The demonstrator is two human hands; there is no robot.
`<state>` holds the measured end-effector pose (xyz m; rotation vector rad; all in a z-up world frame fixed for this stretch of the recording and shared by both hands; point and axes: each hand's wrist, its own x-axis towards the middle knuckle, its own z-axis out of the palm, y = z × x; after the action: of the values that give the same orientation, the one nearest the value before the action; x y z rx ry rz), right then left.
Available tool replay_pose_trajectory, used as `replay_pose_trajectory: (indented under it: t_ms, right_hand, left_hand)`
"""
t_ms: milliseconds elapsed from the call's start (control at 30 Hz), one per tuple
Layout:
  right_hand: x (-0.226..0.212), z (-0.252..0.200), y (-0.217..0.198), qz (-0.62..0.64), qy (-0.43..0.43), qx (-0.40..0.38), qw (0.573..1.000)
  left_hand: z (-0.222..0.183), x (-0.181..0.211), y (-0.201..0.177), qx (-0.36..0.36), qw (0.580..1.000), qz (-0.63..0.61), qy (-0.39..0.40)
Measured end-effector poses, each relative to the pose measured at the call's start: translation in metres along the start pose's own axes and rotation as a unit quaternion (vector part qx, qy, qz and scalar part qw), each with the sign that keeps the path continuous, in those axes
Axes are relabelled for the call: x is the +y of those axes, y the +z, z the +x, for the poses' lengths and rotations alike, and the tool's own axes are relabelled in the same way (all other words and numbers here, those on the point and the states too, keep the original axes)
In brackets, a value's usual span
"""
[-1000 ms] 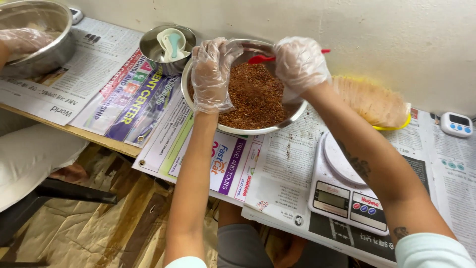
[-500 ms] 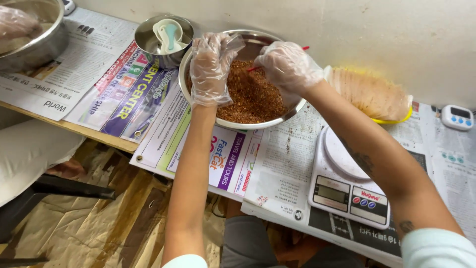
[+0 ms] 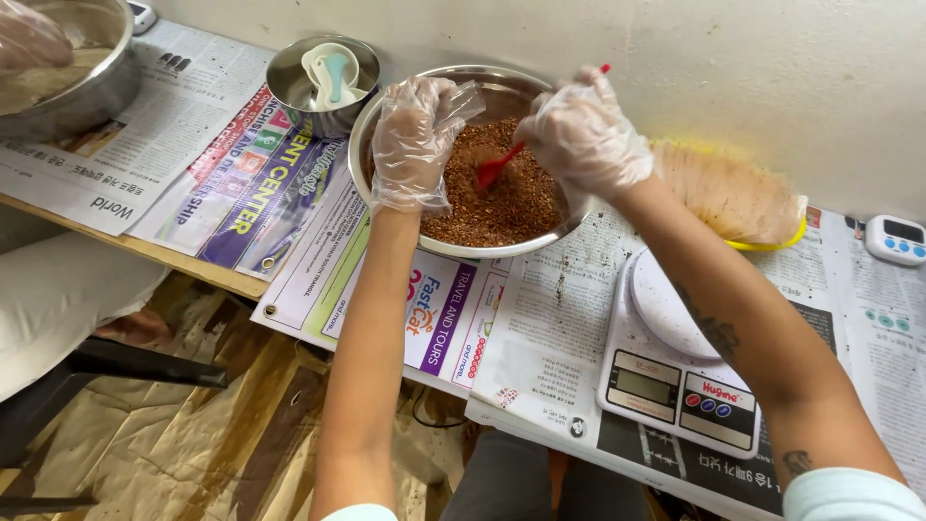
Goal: Portioning a granular food substance into small plastic bags using a spoon and weighing each bag on a digital scale.
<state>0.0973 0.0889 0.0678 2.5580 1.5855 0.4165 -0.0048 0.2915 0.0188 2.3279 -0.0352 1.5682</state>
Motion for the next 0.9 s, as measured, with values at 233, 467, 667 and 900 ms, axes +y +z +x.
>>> replay_pose_trajectory:
  t_ms: [233, 467, 667, 900]
  right_hand:
    - [0.05, 0.007, 0.034, -0.034, 0.112, 0.052, 0.992]
    - [0.022, 0.01, 0.011, 0.072, 0.143, 0.057, 0.985]
    - [0.02, 0.001, -0.023, 0.177, 0.152, 0.032, 0.972]
    - [0.026, -0.018, -0.024, 0.284, 0.163, -0.012, 0.945]
  left_hand:
    - [-0.032, -0.044, 0.037, -0.089, 0.991, 0.004, -0.095]
    - [-0.001, 0.007, -0.006, -0.019, 1.0, -0.019, -0.009]
    - [-0.003, 0.001, -0.004, -0.038, 0.999, 0.003, -0.006]
    - [-0.02, -0.018, 0.019, -0.053, 0.994, -0.06, -0.075]
